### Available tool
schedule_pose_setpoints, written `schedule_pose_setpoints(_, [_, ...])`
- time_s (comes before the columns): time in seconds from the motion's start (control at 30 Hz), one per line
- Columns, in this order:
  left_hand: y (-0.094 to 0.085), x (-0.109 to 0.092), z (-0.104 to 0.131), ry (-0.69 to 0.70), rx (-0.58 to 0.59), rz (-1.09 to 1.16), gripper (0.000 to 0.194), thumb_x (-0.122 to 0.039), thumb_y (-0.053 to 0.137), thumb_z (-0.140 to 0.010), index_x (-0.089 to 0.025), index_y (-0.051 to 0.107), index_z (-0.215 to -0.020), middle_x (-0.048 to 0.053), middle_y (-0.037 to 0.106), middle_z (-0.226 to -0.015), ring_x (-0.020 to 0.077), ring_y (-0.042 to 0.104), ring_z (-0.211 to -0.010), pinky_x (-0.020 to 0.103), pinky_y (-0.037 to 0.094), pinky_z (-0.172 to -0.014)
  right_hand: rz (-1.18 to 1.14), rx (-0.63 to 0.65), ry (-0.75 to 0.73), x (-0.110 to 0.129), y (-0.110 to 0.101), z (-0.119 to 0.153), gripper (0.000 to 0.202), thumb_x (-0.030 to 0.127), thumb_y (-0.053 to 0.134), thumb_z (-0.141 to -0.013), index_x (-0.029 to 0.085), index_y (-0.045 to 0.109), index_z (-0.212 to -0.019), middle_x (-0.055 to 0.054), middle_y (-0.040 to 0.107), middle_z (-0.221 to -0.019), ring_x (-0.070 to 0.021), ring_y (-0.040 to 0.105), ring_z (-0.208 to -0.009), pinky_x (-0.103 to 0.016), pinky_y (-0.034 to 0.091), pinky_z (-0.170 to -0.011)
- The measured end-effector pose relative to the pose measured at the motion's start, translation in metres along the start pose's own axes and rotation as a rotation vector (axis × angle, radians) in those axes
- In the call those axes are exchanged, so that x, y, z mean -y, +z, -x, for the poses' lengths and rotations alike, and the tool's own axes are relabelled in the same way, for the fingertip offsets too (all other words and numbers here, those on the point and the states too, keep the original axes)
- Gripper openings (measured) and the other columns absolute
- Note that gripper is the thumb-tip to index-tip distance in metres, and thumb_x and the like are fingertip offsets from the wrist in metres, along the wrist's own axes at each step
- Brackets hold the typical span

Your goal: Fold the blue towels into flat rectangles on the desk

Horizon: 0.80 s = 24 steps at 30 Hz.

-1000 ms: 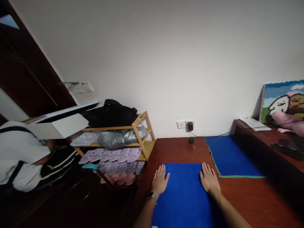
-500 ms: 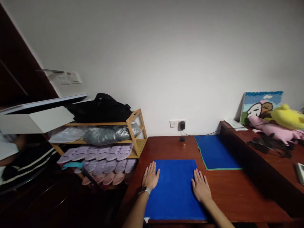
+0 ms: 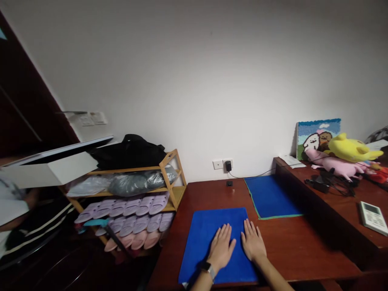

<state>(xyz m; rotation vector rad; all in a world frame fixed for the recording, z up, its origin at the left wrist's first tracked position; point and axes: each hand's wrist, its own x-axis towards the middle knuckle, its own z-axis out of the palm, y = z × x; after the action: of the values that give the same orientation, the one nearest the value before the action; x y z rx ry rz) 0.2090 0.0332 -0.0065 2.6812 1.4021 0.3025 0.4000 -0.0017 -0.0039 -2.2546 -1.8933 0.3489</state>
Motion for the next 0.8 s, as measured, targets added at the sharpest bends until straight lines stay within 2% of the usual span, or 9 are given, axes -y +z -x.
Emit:
schedule_pose_setpoints(0.03, [0.002,-0.006,0.005,0.016,0.02,0.006,0.067,-0.056,0.021,-0.105,-0.022,0.027,-0.162,0.005,0.031,-0.168,0.0216,0.027,-0.156,0.045,0.025,-0.129,-0.002,-0.001,-0.002,0.0,0.0,0.001,0.069,0.044,0.012,-0.101,0.012,0.017,-0.162,-0.001,0.015,-0.17,-0.0211,0.011,-0.158,-0.044,0.008,-0.129])
schedule_pose_setpoints(0.1, [-0.002,-0.001,0.017,-0.033,0.036,0.003,0.068,-0.058,0.02,-0.105,-0.023,0.023,-0.163,0.004,0.029,-0.169,0.0222,0.025,-0.156,0.047,0.025,-0.13,-0.007,0.0,-0.008,0.0,0.001,0.001,0.069,0.044,0.013,-0.101,0.013,0.018,-0.162,-0.002,0.016,-0.17,-0.0213,0.013,-0.158,-0.044,0.009,-0.129])
schedule_pose_setpoints(0.17, [-0.012,0.021,0.034,-0.12,0.053,-0.014,0.069,-0.059,0.019,-0.104,-0.023,0.023,-0.162,0.004,0.028,-0.169,0.0229,0.024,-0.157,0.048,0.024,-0.13,-0.008,-0.004,-0.007,0.0,0.0,0.002,0.069,0.044,0.013,-0.101,0.013,0.018,-0.162,-0.001,0.016,-0.17,-0.0213,0.013,-0.158,-0.044,0.009,-0.129])
schedule_pose_setpoints(0.3, [-0.032,0.08,0.078,-0.295,0.052,-0.068,0.072,-0.061,0.021,-0.103,-0.02,0.024,-0.162,0.005,0.025,-0.169,0.0225,0.021,-0.157,0.047,0.023,-0.13,-0.02,-0.008,0.001,0.001,-0.004,0.003,0.07,0.046,0.013,-0.101,0.012,0.018,-0.162,-0.002,0.016,-0.171,-0.0214,0.013,-0.158,-0.044,0.009,-0.129])
schedule_pose_setpoints(0.43, [-0.026,0.114,0.107,-0.379,-0.01,-0.091,0.072,-0.06,0.022,-0.103,-0.019,0.024,-0.162,0.006,0.025,-0.169,0.0233,0.023,-0.156,0.048,0.027,-0.128,-0.066,-0.039,-0.009,0.002,-0.011,0.007,0.068,0.042,0.016,-0.101,0.013,0.025,-0.161,-0.004,0.021,-0.17,-0.0216,0.016,-0.158,-0.043,0.011,-0.129])
schedule_pose_setpoints(0.5, [-0.018,0.123,0.11,-0.383,-0.036,-0.096,0.072,-0.061,0.022,-0.102,-0.02,0.025,-0.162,0.006,0.025,-0.169,0.0243,0.023,-0.156,0.049,0.028,-0.127,-0.07,-0.075,-0.014,0.002,-0.008,0.015,0.067,0.038,0.019,-0.099,0.013,0.029,-0.16,-0.003,0.022,-0.169,-0.022,0.018,-0.157,-0.043,0.012,-0.129])
schedule_pose_setpoints(0.6, [-0.009,0.128,0.105,-0.391,-0.047,-0.1,0.075,-0.062,0.021,-0.101,-0.018,0.025,-0.162,0.006,0.023,-0.169,0.0241,0.022,-0.156,0.048,0.027,-0.128,-0.074,-0.099,-0.012,0.001,0.013,0.038,0.067,0.04,0.026,-0.097,0.019,0.031,-0.16,0.0,0.023,-0.168,-0.0246,0.018,-0.157,-0.047,0.016,-0.129])
schedule_pose_setpoints(0.7, [-0.011,0.126,0.1,-0.396,-0.035,-0.112,0.078,-0.062,0.019,-0.1,-0.015,0.024,-0.162,0.007,0.022,-0.169,0.0223,0.02,-0.156,0.044,0.024,-0.129,-0.102,-0.075,0.005,-0.004,0.039,0.066,0.067,0.052,0.03,-0.097,0.027,0.035,-0.159,0.004,0.026,-0.166,-0.0284,0.021,-0.156,-0.053,0.021,-0.129])
schedule_pose_setpoints(0.8, [-0.02,0.118,0.1,-0.411,-0.012,-0.129,0.08,-0.061,0.019,-0.1,-0.011,0.023,-0.161,0.008,0.021,-0.17,0.0214,0.019,-0.157,0.042,0.021,-0.129,-0.124,-0.105,-0.037,-0.01,0.049,0.09,0.068,0.06,0.024,-0.099,0.028,0.035,-0.158,0.005,0.024,-0.165,-0.0283,0.021,-0.155,-0.052,0.022,-0.129])
